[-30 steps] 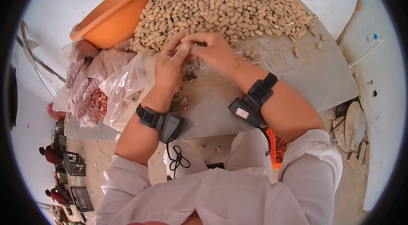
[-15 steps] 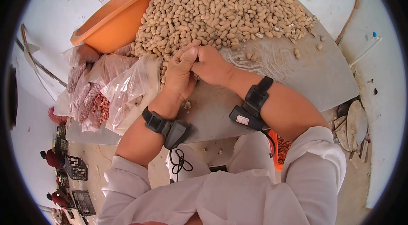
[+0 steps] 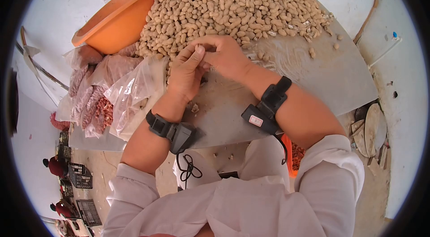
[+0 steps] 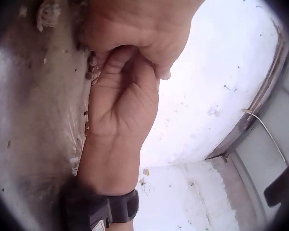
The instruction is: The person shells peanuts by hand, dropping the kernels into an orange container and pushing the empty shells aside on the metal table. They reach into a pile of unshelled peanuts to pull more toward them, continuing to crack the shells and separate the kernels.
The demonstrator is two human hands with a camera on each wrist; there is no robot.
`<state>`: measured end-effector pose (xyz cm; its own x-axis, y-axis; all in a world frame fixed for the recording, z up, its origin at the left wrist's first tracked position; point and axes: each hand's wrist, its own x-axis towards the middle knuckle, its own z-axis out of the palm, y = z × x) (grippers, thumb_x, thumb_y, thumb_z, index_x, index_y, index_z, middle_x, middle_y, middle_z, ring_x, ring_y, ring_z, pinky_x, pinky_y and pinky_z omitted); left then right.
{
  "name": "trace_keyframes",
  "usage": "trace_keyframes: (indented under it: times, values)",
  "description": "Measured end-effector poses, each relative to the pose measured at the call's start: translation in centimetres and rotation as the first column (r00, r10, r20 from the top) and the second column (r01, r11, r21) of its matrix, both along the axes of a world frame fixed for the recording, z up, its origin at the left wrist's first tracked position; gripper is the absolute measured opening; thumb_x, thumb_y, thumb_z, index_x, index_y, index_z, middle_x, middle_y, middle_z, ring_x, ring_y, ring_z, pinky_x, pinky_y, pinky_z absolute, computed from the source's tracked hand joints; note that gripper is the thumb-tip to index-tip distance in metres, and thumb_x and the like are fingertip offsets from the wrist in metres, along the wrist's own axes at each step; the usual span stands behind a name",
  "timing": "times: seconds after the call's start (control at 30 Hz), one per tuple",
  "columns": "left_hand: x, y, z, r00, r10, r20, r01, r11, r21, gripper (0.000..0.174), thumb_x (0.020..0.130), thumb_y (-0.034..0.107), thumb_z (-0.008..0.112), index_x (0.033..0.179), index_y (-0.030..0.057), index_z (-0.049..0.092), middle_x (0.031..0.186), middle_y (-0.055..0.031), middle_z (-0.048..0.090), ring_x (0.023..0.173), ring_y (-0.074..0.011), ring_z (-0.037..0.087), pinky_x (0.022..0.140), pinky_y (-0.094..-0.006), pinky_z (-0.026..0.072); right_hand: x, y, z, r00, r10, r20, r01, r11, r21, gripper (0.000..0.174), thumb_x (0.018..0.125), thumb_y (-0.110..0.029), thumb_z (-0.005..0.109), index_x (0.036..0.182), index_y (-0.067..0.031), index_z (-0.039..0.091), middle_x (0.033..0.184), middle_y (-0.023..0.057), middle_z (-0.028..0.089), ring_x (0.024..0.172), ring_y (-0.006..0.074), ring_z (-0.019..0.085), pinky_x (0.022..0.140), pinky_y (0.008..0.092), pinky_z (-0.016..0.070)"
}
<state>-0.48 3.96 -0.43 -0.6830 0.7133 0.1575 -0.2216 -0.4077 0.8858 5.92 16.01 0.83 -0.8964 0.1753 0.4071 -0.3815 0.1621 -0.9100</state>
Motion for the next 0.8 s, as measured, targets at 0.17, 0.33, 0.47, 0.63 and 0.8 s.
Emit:
trace_keyframes:
  times: [0.17, 0.33, 0.47, 0.63, 0.8]
  values:
    - [0.1, -0.4, 0.4, 0.994, 0.083, -0.066, -0.09, 0.989, -0.119, 0.021, 0.086, 0.017, 0.063, 0.101, 0.0018, 0.063, 0.079, -0.0004, 0.061, 0.065, -0.0064, 0.05, 0.058, -0.0187, 0.0368, -0.3, 1.3, -0.1, 1.0, -0.014, 0.014, 0.013, 0.997, 0.071, 0.021, 0.081, -0.003, 0.056, 0.1, 0.002, 0.063, 0.075, 0.0068, 0.064, 0.062, 0.0095, 0.056, 0.056, 0.0226, 0.0471]
    - [-0.4, -0.6, 0.1, 0.996, 0.078, -0.053, -0.083, 0.993, -0.086, 0.018, 0.088, 0.017, 0.06, 0.096, 0.0016, 0.065, 0.074, 0.0002, 0.06, 0.062, -0.0062, 0.047, 0.054, -0.0185, 0.0355, 0.4, 0.9, 0.7, 0.994, 0.101, 0.047, -0.104, 0.991, 0.081, 0.023, 0.085, -0.009, 0.058, 0.106, -0.0006, 0.063, 0.078, 0.0039, 0.064, 0.065, 0.0079, 0.057, 0.059, 0.0212, 0.0478]
    - [-1.0, -0.3, -0.7, 0.996, 0.067, -0.067, -0.068, 0.998, -0.008, 0.02, 0.092, 0.018, 0.054, 0.09, 0.0007, 0.063, 0.072, -0.0014, 0.058, 0.062, -0.0092, 0.049, 0.058, -0.0214, 0.0391, 0.1, 0.8, 0.3, 0.996, 0.063, 0.056, -0.065, 0.998, 0.018, 0.024, 0.082, -0.007, 0.061, 0.105, 0.0006, 0.062, 0.077, 0.0049, 0.064, 0.064, 0.0089, 0.057, 0.058, 0.0219, 0.0476]
    - [-1.4, -0.3, -1.1, 0.996, 0.089, 0.029, -0.091, 0.995, 0.048, 0.021, 0.093, 0.019, 0.051, 0.089, 0.0006, 0.061, 0.073, -0.002, 0.057, 0.064, -0.0104, 0.051, 0.06, -0.0216, 0.0424, -0.4, 0.5, -0.3, 0.997, 0.072, 0.031, -0.064, 0.976, -0.208, 0.023, 0.08, -0.002, 0.061, 0.102, 0.0026, 0.062, 0.076, 0.006, 0.063, 0.063, 0.01, 0.057, 0.057, 0.0222, 0.0472]
    - [-0.8, -0.4, -0.3, 0.982, 0.122, 0.144, -0.127, 0.992, 0.027, 0.019, 0.094, 0.017, 0.05, 0.097, 0.0017, 0.059, 0.077, -0.0012, 0.057, 0.064, -0.0091, 0.05, 0.059, -0.0212, 0.044, -0.8, 0.8, -0.9, 1.0, 0.026, -0.015, -0.027, 0.994, -0.102, 0.024, 0.081, 0.001, 0.058, 0.105, 0.0006, 0.061, 0.083, 0.0063, 0.065, 0.071, 0.0101, 0.06, 0.064, 0.0219, 0.0489]
